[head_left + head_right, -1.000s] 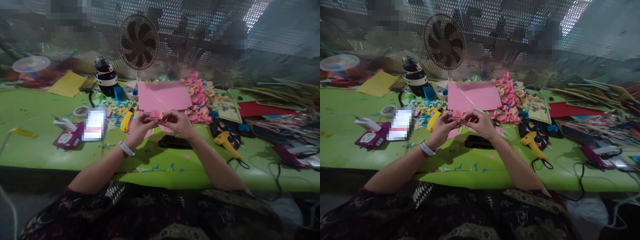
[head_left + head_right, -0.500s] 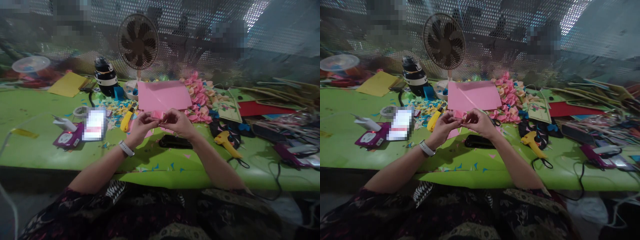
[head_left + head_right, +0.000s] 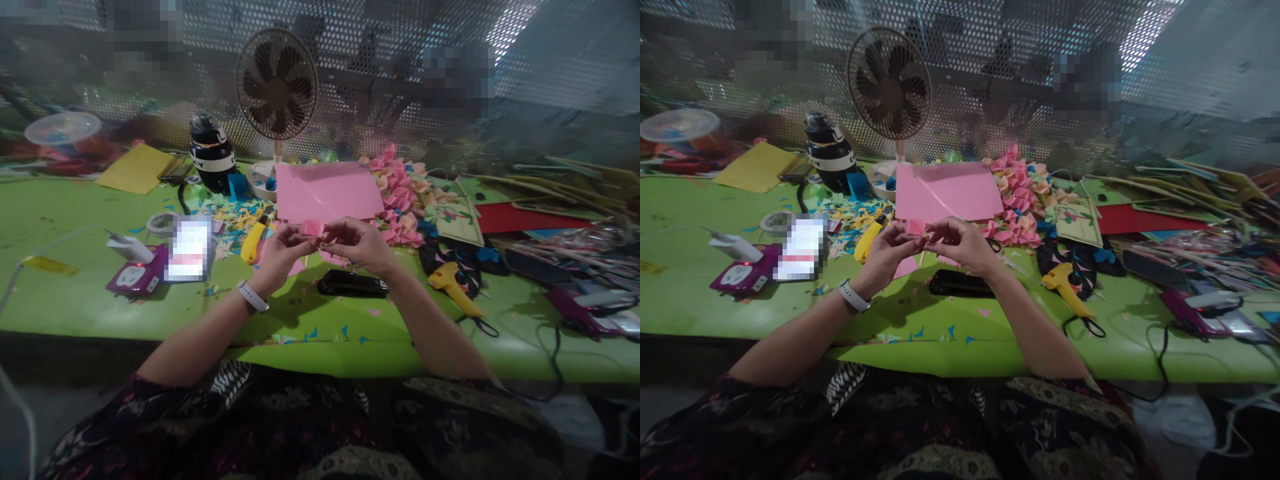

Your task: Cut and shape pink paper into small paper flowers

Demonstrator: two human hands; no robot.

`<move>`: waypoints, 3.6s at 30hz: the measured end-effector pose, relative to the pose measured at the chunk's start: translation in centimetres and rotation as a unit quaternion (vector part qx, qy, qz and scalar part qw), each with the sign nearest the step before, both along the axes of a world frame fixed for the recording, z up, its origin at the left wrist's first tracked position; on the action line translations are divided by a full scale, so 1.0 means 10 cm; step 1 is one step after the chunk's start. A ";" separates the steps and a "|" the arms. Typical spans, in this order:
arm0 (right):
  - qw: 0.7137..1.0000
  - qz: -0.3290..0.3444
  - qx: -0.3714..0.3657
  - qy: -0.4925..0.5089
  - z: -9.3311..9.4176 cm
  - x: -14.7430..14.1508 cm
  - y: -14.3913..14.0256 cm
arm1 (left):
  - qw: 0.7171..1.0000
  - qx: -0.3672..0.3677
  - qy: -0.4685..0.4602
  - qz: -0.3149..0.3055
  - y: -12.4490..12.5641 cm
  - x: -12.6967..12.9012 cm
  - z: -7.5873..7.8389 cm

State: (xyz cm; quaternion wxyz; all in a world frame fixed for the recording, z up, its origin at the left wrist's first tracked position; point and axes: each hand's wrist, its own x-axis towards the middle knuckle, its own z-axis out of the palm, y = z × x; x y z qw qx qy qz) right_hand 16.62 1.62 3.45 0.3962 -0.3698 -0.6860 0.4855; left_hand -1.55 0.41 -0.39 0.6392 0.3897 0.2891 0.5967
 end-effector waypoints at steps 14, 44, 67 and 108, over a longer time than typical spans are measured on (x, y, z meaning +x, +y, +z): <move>1.000 -0.011 0.024 0.000 -0.07 0.00 0.03 | 1.000 0.006 -0.003 -0.010 0.00 0.00 -0.02; 0.977 -0.159 0.135 -0.036 -0.04 -0.27 -0.26 | 0.992 0.001 0.120 0.034 -0.07 0.06 -0.02; 0.969 -0.224 0.105 0.000 -0.12 -0.20 -0.11 | 0.953 0.169 0.240 0.080 -0.10 0.05 -0.20; 0.950 -0.241 0.196 -0.042 -0.10 -0.22 -0.17 | 0.855 0.288 0.407 0.142 -0.12 0.02 -0.14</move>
